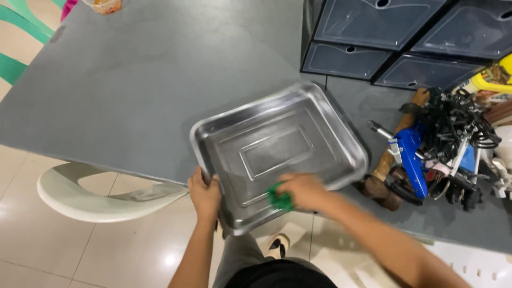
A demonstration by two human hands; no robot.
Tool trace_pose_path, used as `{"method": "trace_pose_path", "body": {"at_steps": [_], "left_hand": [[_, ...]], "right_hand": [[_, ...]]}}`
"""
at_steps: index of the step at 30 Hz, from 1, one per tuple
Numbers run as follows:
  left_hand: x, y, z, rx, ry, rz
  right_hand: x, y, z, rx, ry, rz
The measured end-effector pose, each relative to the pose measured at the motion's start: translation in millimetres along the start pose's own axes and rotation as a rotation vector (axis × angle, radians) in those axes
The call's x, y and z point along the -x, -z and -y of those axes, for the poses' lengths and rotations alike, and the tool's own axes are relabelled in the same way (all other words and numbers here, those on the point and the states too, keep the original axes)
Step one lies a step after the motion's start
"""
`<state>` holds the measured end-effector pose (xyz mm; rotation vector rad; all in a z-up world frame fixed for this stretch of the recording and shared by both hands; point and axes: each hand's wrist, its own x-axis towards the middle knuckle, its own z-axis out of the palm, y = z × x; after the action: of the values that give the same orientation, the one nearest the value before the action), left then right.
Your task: The person wipes a metal tray with a green cloth, then proceeds to clean various items on the table. They wipe a string of Christmas lights, a blue clamp, a hammer, a bundle of wooden sticks, a light bulb, and a small white plastic component, placing each item into the tray after cleaning.
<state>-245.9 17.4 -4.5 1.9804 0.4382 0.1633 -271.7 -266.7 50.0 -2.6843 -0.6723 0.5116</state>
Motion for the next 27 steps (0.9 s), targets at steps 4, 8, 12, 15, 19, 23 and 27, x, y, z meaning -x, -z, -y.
{"method": "trace_pose_path", "body": {"at_steps": [4,8,12,15,19,23,27], "left_hand": [[-49.2,-13.0,28.8,-0.121,-0.048,0.003],[-93.1,-3.6,-2.1,-0.207,-0.153,0.057],[-131.9,9.4,-36.8,-0.365,-0.107,0.179],[-166.1,-16.2,8.1,-0.416,-0.17,0.224],[-189.1,-30.9,20.3,-0.369,-0.233,0.399],[-209.0,-31.5,5.9,-0.336,-0.254,0.505],[-216.8,-9.5,-44.5,-0.473,-0.176,0.556]], "right_hand": [[33.6,19.8,-73.5,-0.092,-0.2,-0.021],[41.1,19.8,-102.8,-0.058,-0.332,-0.137],[8.7,19.5,-79.2,0.137,-0.545,-0.412],[-31.8,-10.7,-80.6,0.253,-0.572,-0.614],[-122.5,-31.1,-60.7,0.195,-0.742,-0.505],[-228.4,-24.6,8.6,0.229,-0.609,-0.444],[-269.0,-15.6,52.7,0.199,-0.38,-0.251]]}}
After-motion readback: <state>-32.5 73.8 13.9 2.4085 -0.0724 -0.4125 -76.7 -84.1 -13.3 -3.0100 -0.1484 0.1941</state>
